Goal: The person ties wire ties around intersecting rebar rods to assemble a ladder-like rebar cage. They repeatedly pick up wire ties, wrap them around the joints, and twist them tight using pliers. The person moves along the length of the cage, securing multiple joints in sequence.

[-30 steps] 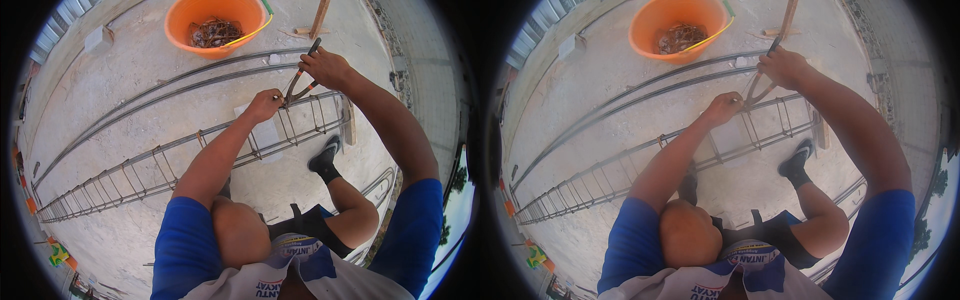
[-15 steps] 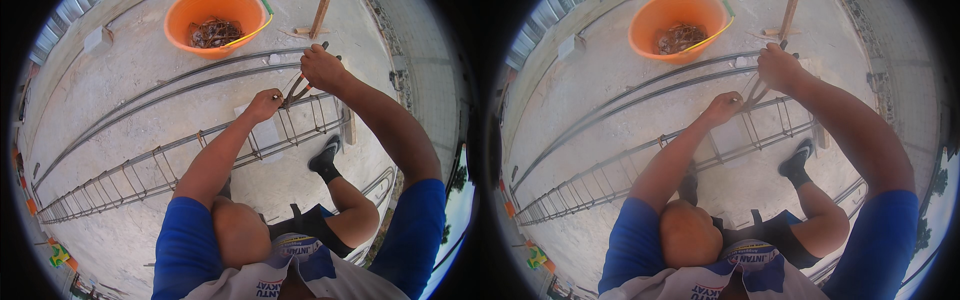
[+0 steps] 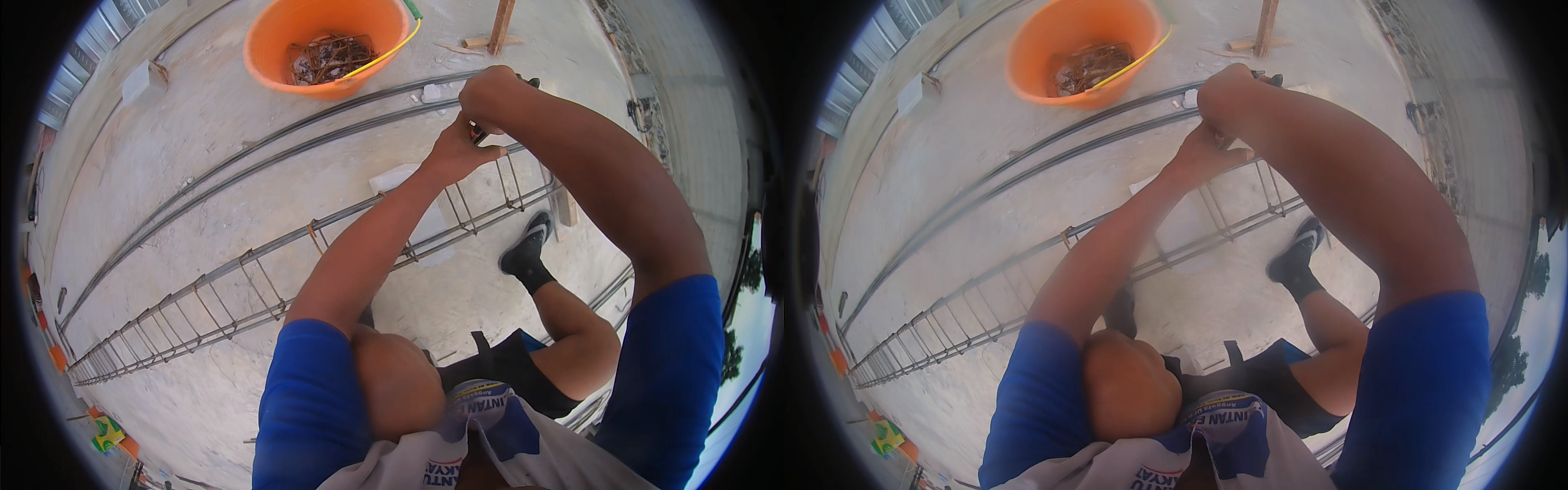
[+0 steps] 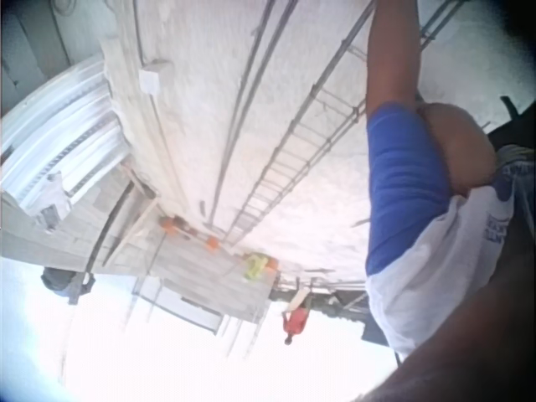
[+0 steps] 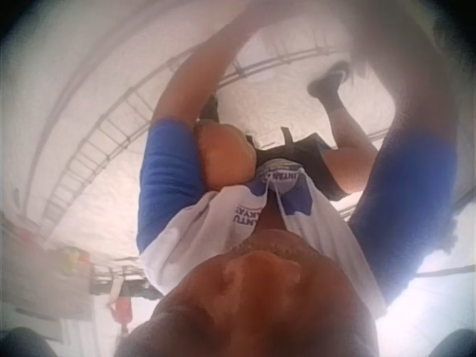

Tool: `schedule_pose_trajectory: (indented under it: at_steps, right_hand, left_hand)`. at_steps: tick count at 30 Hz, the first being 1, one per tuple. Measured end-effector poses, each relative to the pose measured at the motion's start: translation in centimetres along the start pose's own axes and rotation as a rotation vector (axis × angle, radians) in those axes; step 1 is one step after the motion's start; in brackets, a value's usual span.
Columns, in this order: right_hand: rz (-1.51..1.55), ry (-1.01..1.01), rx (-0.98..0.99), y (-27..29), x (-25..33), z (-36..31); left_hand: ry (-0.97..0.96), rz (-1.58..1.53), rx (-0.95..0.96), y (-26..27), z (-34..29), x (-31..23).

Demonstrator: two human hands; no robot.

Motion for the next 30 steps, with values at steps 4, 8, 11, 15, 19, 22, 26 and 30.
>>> schedule_pose_trajectory:
  at_steps: [4, 8, 11, 15, 19, 22, 26, 30]
  right_hand:
    - [-0.022, -0.118, 0.111, -1.1, -0.6, 2.3]
    - [-0.421, -0.046, -0.613, -1.7, -0.8, -0.3]
    - [-0.464, 0.016, -0.927, -3.4, -2.3, -1.1]
    - [-0.251, 0.058, -0.466, -3.7, -3.5, -0.7]
    - [0.015, -0.002, -0.075, -1.5, -3.2, -0.7]
    - [0.008, -0.032, 0.119, -0.3, -2.6, -0.3]
    - [-0.147, -0.030, -0.116, 0.3, -1.8, -0.8]
    - [-0.465, 0.037, -0.872, -3.0, -1.7, -4.0]
  left_hand:
    - [0.130, -0.019, -0.102, -0.8, 1.8, 0.1]
    - [0.103, -0.284, 0.154, 0.7, 2.1, 0.9]
    - [0.154, -0.313, 0.287, 1.1, 2.1, 1.0]
    - [0.088, -0.199, 0.264, 0.9, 1.7, 0.3]
    - [-0.095, -0.002, 0.104, -0.7, 0.9, 0.0]
    - [0.018, -0.065, 0.055, -0.8, 0.9, -1.5]
    - [0.156, -0.187, 0.249, 0.9, 1.3, -1.6]
    - [0.132, -0.322, 0.399, 1.5, 1.5, -1.9]
Point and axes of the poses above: each hand's wrist, its own z-axis towards the middle knuckle, its own y-axis out of the back of the hand, x = y × z, the point moved 4 cm from there along z, towards the middle knuckle, and after that the axes turned 13 degrees about x, right-handed, at the moved point
